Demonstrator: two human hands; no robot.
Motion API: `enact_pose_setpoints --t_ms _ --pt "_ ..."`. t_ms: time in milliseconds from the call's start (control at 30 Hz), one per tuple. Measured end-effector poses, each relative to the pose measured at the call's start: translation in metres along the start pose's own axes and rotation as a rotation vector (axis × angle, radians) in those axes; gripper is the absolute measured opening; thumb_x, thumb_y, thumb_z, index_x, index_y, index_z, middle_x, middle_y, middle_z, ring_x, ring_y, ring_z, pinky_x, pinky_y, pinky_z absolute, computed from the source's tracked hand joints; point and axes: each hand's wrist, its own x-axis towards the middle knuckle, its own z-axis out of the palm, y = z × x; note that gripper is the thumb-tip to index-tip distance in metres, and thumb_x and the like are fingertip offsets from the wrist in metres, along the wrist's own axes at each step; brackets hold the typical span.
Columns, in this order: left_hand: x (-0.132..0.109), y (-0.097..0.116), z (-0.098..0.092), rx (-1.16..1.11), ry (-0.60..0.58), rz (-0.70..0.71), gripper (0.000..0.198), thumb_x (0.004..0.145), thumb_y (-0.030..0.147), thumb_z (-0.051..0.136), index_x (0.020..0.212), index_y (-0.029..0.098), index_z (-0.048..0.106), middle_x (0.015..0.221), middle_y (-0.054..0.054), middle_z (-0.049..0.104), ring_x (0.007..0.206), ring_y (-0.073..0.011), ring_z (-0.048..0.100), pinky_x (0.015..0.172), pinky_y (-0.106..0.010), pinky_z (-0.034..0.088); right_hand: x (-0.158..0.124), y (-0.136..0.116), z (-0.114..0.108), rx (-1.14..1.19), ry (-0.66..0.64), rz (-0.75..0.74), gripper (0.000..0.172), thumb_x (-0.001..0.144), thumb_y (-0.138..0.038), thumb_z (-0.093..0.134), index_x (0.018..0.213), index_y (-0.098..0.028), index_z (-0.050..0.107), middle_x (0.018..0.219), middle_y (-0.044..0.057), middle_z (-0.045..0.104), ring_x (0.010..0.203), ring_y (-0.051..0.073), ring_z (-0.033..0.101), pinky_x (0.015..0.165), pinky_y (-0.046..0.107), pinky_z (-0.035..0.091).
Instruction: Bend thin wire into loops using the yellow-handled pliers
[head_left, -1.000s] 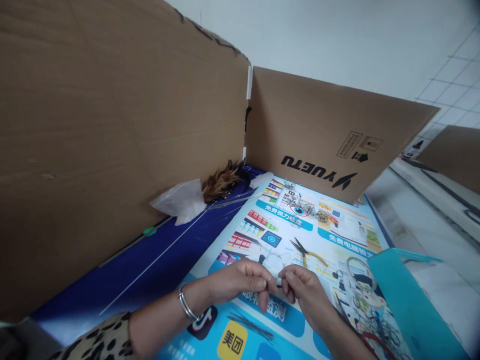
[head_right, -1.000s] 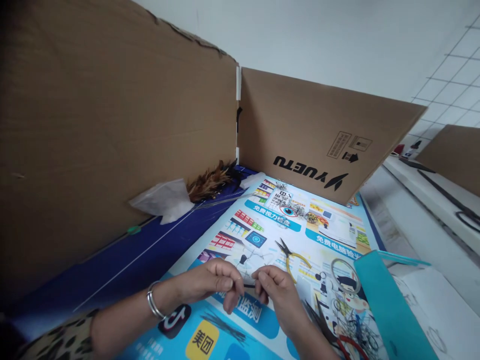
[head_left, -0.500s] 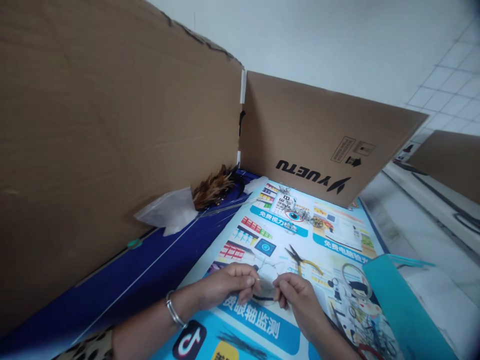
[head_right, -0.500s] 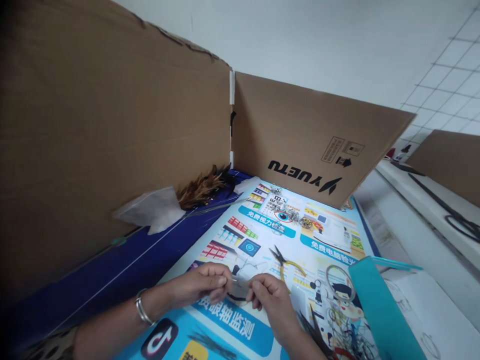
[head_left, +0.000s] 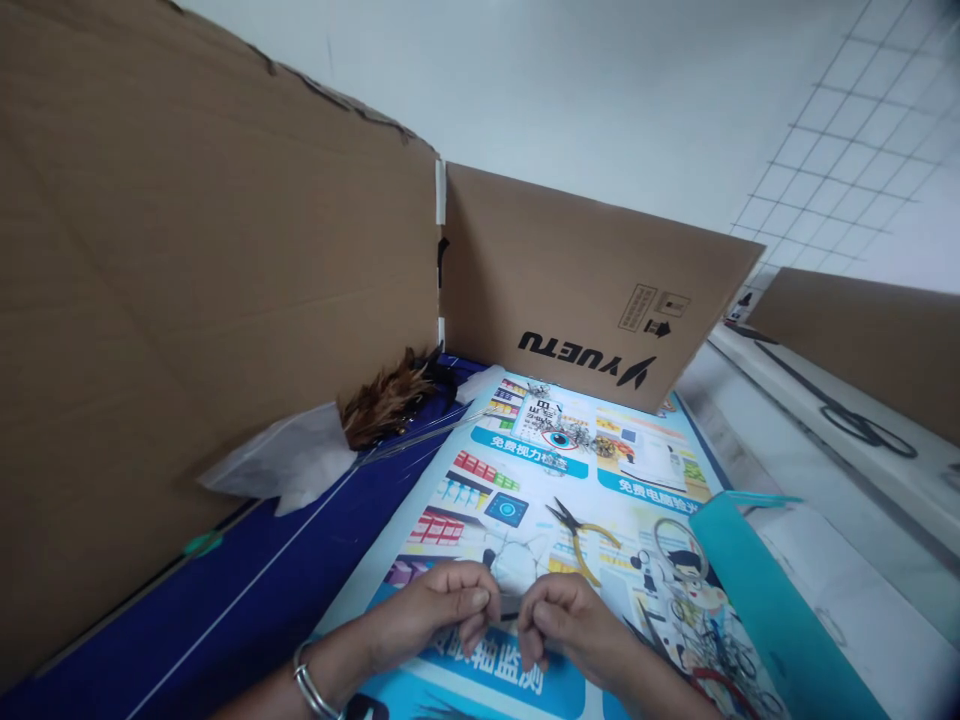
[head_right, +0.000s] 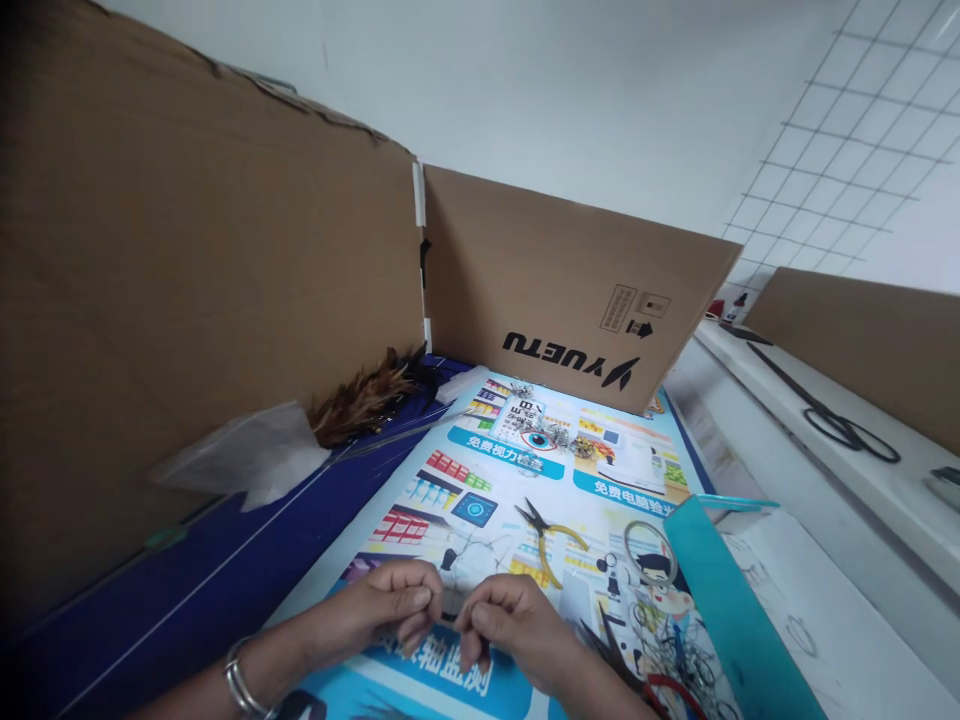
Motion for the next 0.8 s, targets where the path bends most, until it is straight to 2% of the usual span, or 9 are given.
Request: enact_pose_setpoints --t_ms 233,367,600,733,800 --pt "-0.005 0.004 0.005 0.192 0.006 0.016 0.034 0.08 0.046 0.056 0.082 0.013 0.063 0.054 0.002 0.048 0.051 -0.0096 0.04 0.053 -0.021 0.029 0.003 0.002 -0.005 -0.176 0.017 0.006 0.039 0.077 -0.049 0.059 0.083 -0.011 0.063 0.057 0.0 0.06 0.044 0.005 0.047 0.043 0.017 0.03" --pt "-0.005 0.007 0.005 0.238 0.005 0.032 0.035 0.081 0.047 0.053 0.08 0.014 0.062 0.053 0.003 0.046 0.051 -0.0103 0.037 0.054 -0.022 0.027 0.005 0.004 -0.012 -0.112 0.032 -0.01 0.038 0.077 -0.048 0.059 0.083 -0.01 0.062 0.058 0.0 0.061 0.045 0.005 0.049 0.041 0.016 0.029" --pt "-0.005 0.008 -0.002 0.267 0.07 0.013 0.032 0.083 0.044 0.051 0.082 0.014 0.062 0.055 0.002 0.046 0.054 -0.0109 0.039 0.055 -0.022 0.027 0.007 0.007 -0.017 -0.073 0.01 -0.024 0.041 0.077 -0.049 0.06 0.084 -0.009 0.062 0.071 0.006 0.066 0.054 0.007 0.055 0.049 0.018 0.039" --pt "-0.005 0.009 -0.003 0.216 0.08 -0.011 0.032 0.083 0.044 0.051 0.081 0.015 0.062 0.054 0.002 0.046 0.054 -0.0108 0.039 0.055 -0.022 0.029 0.009 0.006 -0.015 -0.024 0.001 -0.05 0.043 0.077 -0.049 0.06 0.097 -0.011 0.06 0.065 0.002 0.061 0.062 0.012 0.061 0.047 0.017 0.037" --pt "-0.004 0.009 -0.003 0.207 0.071 -0.024 0.032 0.082 0.045 0.052 0.081 0.015 0.061 0.053 0.003 0.045 0.053 -0.0106 0.038 0.054 -0.022 0.029 0.01 0.008 -0.014 -0.017 0.003 -0.055 0.041 0.077 -0.047 0.059 0.097 -0.012 0.06 0.061 0.0 0.058 0.065 0.013 0.062 0.046 0.017 0.036"
